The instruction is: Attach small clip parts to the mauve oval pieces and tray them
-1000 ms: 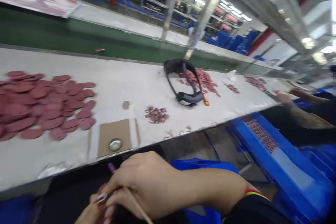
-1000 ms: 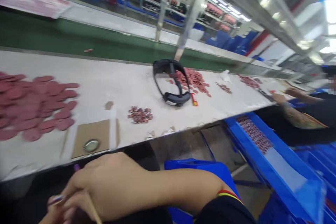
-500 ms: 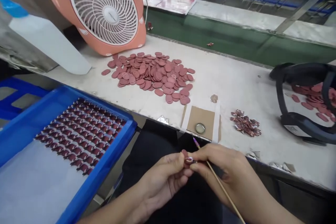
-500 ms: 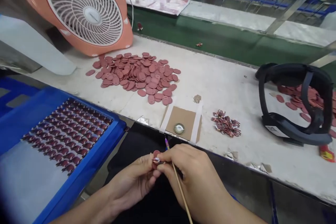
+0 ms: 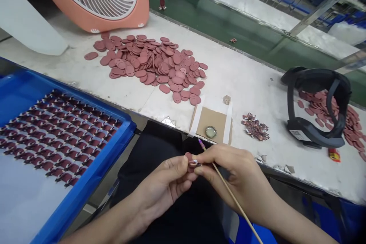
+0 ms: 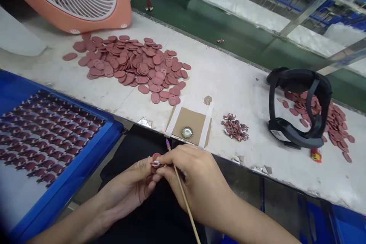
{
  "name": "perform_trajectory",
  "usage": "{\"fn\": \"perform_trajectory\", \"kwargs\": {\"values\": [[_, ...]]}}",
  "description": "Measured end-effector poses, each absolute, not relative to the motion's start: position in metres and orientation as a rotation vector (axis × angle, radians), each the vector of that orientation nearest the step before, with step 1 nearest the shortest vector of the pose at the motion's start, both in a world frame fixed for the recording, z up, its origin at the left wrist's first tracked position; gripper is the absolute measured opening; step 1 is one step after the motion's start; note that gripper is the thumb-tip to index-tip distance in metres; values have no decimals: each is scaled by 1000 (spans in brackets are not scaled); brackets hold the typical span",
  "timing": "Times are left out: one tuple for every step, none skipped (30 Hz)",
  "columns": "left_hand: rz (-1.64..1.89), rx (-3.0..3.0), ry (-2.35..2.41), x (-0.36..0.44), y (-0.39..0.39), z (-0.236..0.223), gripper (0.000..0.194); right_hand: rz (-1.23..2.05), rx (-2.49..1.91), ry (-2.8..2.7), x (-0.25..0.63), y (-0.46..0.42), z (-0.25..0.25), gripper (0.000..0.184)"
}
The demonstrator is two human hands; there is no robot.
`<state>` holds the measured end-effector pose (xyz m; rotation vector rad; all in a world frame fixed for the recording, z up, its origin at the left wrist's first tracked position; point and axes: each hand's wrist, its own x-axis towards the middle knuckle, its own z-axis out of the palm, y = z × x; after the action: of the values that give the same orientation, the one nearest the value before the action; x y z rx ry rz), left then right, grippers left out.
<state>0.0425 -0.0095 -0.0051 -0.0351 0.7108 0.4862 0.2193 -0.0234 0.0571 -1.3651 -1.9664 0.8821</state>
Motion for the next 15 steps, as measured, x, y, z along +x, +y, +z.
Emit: {"fn": "perform_trajectory", "kwargs": {"values": [[488, -22, 706, 42, -9, -5, 20, 878, -1359, -1970, 219, -23, 58, 12], [487, -9, 701, 41, -9, -5, 20, 866, -1351, -1974, 218, -23, 58, 12], [487, -1, 695, 40, -8, -5, 20, 851, -1343, -1980, 218, -24, 59, 11], [486, 14, 683, 39, -7, -4, 19, 836, -1331, -1988, 219, -25, 59, 11], [487, 38, 666, 38, -5, -3, 18, 814, -1320, -1994, 219, -26, 59, 13], [488, 67, 647, 37, -3, -2, 18, 781, -1317, -1992, 220, -27, 59, 18], [493, 99, 631, 36, -1, -1, 19, 744, -1319, -1983, 222, -28, 58, 24], [498, 132, 619, 35, 1, 0, 20, 706, -1327, -1968, 223, -30, 58, 31], [501, 167, 612, 34, 3, 0, 21, 675, -1335, -1949, 224, -31, 57, 35], [502, 200, 612, 32, 5, 1, 22, 660, -1340, -1931, 224, -31, 55, 36], [501, 231, 612, 31, 6, 1, 23, 662, -1336, -1918, 223, -31, 54, 35], [500, 262, 610, 30, 7, 1, 24, 674, -1319, -1913, 221, -31, 52, 32], [502, 293, 608, 29, 7, 0, 25, 679, -1298, -1915, 219, -30, 51, 28], [506, 321, 612, 28, 7, 0, 27, 669, -1278, -1923, 216, -29, 49, 25], [523, 347, 632, 27, 6, 0, 28, 640, -1262, -1934, 213, -29, 47, 22]]}}
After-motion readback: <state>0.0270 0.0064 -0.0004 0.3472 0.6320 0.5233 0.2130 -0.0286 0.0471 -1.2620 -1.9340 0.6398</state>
